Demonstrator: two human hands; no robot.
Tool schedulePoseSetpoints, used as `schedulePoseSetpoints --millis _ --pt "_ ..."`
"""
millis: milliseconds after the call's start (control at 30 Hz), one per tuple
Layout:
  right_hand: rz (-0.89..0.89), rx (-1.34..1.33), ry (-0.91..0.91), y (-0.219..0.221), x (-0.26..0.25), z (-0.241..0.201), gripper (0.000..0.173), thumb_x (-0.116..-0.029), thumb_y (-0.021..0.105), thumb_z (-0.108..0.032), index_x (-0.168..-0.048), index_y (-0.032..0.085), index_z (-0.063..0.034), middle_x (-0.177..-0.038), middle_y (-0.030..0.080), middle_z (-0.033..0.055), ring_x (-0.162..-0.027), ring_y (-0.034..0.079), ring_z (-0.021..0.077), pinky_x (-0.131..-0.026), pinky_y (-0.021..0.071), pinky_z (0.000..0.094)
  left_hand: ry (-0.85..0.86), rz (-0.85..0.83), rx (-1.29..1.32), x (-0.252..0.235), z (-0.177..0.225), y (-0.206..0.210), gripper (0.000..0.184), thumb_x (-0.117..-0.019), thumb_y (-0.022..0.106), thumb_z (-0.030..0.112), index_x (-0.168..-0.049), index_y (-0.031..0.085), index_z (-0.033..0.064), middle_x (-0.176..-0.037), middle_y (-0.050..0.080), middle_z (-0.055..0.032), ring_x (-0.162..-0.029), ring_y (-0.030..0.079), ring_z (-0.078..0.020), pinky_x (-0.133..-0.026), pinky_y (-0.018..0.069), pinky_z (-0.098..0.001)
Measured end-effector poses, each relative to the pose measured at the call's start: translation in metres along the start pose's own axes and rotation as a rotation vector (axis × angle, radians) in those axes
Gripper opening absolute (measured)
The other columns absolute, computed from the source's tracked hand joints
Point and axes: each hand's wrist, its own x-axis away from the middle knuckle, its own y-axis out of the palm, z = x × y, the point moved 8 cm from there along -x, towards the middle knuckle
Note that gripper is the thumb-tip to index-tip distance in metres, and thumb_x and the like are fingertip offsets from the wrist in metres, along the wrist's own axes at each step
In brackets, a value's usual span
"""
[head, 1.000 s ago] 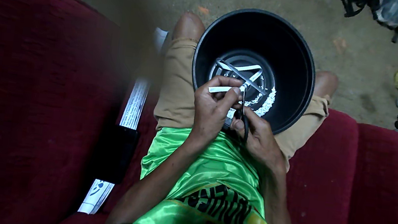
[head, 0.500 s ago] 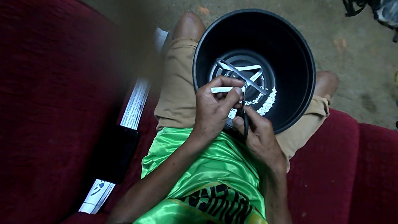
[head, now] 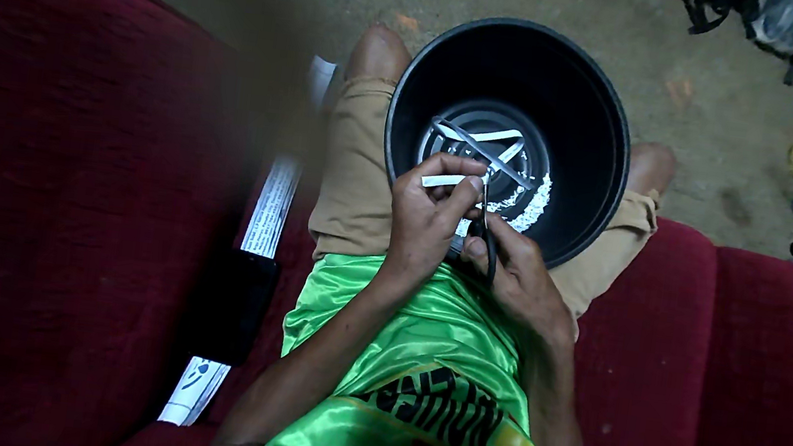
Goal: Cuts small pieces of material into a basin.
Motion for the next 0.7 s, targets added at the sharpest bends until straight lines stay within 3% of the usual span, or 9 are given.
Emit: schedulePoseSetpoints --millis 267,367,433,600,700 --pt "0.044 -0.034 0.021 -0.0012 0.0011 0.0027 0.032 -0.1047 0.056 -0.032 -0.124 0.065 -0.0079 -0.073 0.059 -0.0011 -0.057 0.055 0.0081 -0.052 0.0499 0.0256 -0.014 -0.004 -0.011 0.0006 0.0004 0.0002 0.014 -0.0968 0.061 -0.003 -0.11 0.067 -0.0052 -0.086 0.069 -0.0089 -0.071 0.068 -0.0142 -0.067 0.0616 -0.0282" --pt "0.014 -0.037 0.048 0.0007 0.0043 0.0047 0.04 -0.1041 0.055 -0.04 -0.129 0.064 -0.0096 -0.073 0.058 -0.0024 -0.058 0.054 0.0066 -0.053 0.0492 0.0249 -0.068 -0.015 -0.036 0.0061 0.0033 0.0005 0.015 -0.1001 0.059 0.001 -0.114 0.066 0.0 -0.088 0.067 -0.0069 -0.071 0.066 -0.0122 -0.065 0.0593 -0.0253" --pt "-0.022 -0.029 0.039 0.0025 0.0049 0.0049 0.047 -0.1041 0.053 -0.046 -0.132 0.061 -0.0088 -0.074 0.058 -0.0028 -0.06 0.054 0.006 -0.054 0.0491 0.0251 -0.044 0.005 -0.008 0.0028 0.0019 -0.0009 0.015 -0.0978 0.061 -0.001 -0.112 0.066 -0.003 -0.088 0.068 -0.0089 -0.072 0.068 -0.0144 -0.065 0.0612 -0.028" --pt "-0.021 0.021 0.002 0.0012 0.0005 -0.0015 0.044 -0.1044 0.053 -0.043 -0.126 0.062 -0.005 -0.072 0.054 -0.0038 -0.057 0.049 0.0032 -0.052 0.0451 0.0205 -0.021 0.008 -0.019 0.0003 0.0003 0.0006 0.013 -0.0957 0.062 -0.002 -0.108 0.065 -0.0038 -0.092 0.069 -0.0092 -0.073 0.068 -0.0146 -0.067 0.062 -0.029" --pt "-0.008 0.031 -0.002 0.0011 0.0001 -0.0016 0.043 -0.1052 0.051 -0.042 -0.125 0.062 -0.0051 -0.074 0.057 -0.0028 -0.059 0.052 0.0042 -0.054 0.0476 0.0215 -0.014 0.009 -0.023 0.0006 0.0009 0.0002 0.013 -0.0956 0.063 -0.003 -0.108 0.066 -0.0038 -0.091 0.069 -0.009 -0.074 0.069 -0.0145 -0.067 0.0622 -0.0286"
